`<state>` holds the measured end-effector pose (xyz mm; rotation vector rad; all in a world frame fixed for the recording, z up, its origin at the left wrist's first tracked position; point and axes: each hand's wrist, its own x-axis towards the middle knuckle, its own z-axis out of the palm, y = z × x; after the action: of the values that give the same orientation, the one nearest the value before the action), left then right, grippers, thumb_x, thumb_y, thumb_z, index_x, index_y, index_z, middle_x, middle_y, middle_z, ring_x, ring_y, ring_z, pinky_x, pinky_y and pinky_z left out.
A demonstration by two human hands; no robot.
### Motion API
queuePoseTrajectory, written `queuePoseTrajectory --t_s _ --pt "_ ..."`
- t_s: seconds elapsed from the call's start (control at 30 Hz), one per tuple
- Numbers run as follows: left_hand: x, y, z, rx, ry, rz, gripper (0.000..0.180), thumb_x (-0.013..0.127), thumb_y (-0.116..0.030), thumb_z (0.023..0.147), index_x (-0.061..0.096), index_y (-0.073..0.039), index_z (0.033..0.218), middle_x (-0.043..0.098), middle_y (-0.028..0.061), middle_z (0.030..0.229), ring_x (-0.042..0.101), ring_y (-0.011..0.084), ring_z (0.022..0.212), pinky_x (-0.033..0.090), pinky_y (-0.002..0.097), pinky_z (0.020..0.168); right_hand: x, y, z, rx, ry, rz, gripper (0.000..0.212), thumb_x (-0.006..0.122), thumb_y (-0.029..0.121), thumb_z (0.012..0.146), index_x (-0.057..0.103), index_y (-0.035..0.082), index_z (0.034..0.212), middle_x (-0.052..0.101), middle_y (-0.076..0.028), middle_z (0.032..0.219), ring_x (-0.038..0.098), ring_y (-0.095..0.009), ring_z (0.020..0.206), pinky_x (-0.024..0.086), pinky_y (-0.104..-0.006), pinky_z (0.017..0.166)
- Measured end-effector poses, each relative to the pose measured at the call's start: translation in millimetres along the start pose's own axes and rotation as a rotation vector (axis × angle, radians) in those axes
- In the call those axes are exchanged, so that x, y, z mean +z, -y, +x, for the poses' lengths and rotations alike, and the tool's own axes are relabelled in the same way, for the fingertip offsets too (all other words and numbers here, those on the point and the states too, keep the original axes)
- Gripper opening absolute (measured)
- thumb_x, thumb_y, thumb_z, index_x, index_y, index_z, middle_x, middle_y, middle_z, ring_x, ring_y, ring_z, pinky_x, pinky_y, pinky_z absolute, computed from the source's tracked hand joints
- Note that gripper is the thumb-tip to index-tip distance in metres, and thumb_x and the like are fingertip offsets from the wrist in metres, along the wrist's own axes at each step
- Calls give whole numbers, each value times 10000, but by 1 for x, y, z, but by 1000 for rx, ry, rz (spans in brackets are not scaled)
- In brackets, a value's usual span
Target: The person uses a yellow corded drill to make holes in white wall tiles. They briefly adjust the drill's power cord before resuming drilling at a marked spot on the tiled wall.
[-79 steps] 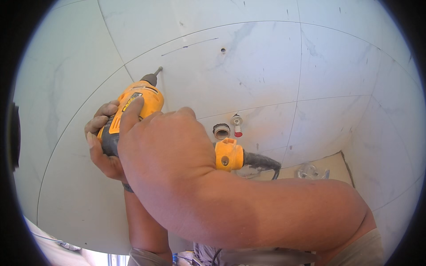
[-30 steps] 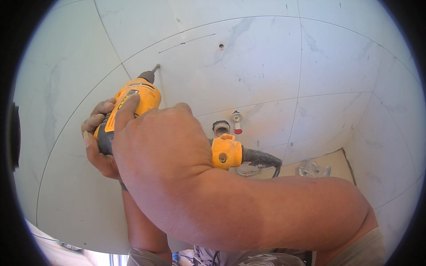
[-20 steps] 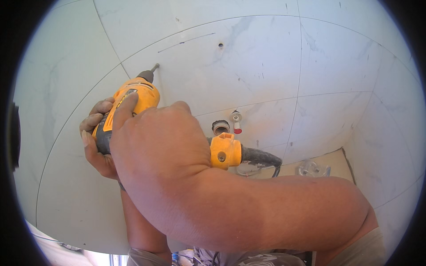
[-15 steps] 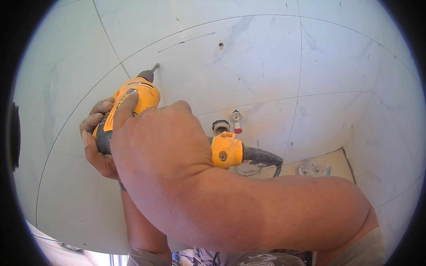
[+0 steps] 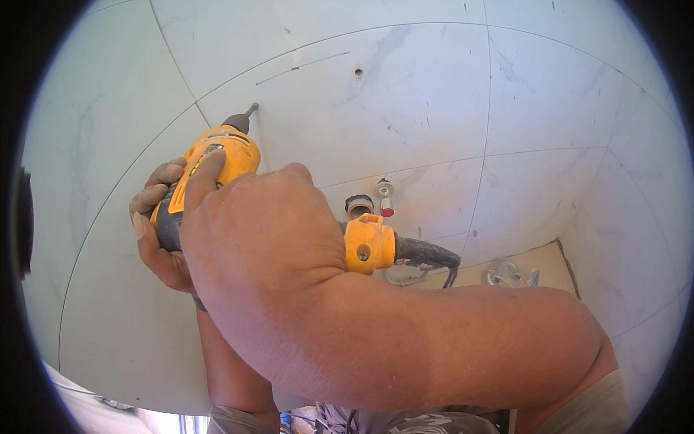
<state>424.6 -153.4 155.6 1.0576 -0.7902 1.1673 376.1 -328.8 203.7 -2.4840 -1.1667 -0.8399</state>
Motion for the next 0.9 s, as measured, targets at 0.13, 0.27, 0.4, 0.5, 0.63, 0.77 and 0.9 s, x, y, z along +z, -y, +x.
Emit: queuePoseTrajectory --t_s 0.13,0.27,0.4,0.5,0.63,0.77,0.9 --pt "1 2 1 1 -18 -19 386 385 -390 1054 561 -52 1111 648 208 1144 612 314 1146 507 521 1045 2 2 0 33 -38 -12 673 772 145 740 569 -140 1315 651 -85 682 666 -199 583 504 -336 575" --pt "0 0 1 -3 2 2 388 391 -393 1046 556 -46 1101 650 217 1155 611 320 1151 502 521 1051 1 3 0 35 -21 -24 677 773 141 739 565 -138 1320 654 -85 685 668 -203 586 509 -338 588" --pt "0 0 1 -24 -22 23 390 393 -395 1039 551 -43 1096 650 223 1157 611 326 1150 497 521 1057 -1 1 2 27 32 12 694 780 140 730 561 -138 1328 651 -82 682 667 -200 585 505 -338 585" --pt "0 0 1 -21 -33 40 390 394 -396 1037 551 -44 1095 650 223 1154 612 325 1146 496 520 1060 -3 1 1 8 55 21 697 780 140 732 559 -139 1331 651 -81 682 666 -200 583 502 -339 582" --pt "-1 1 1 -7 -16 10 388 397 -399 1039 554 -47 1091 651 219 1148 612 321 1140 496 520 1060 -3 2 0 22 25 1 689 776 143 739 561 -138 1330 651 -80 682 664 -199 581 500 -340 580" --pt "0 1 1 -4 -17 12 385 396 -393 1046 559 -49 1101 652 216 1143 615 319 1135 500 520 1057 0 1 0 17 10 18 682 773 148 743 563 -135 1327 650 -80 682 665 -197 585 500 -338 580" --pt "1 0 -1 -20 -5 -20 382 394 -385 1051 562 -47 1111 654 216 1140 619 317 1132 504 516 1054 1 1 0 13 15 -7 679 771 152 746 564 -131 1327 651 -74 683 668 -195 589 501 -335 577"
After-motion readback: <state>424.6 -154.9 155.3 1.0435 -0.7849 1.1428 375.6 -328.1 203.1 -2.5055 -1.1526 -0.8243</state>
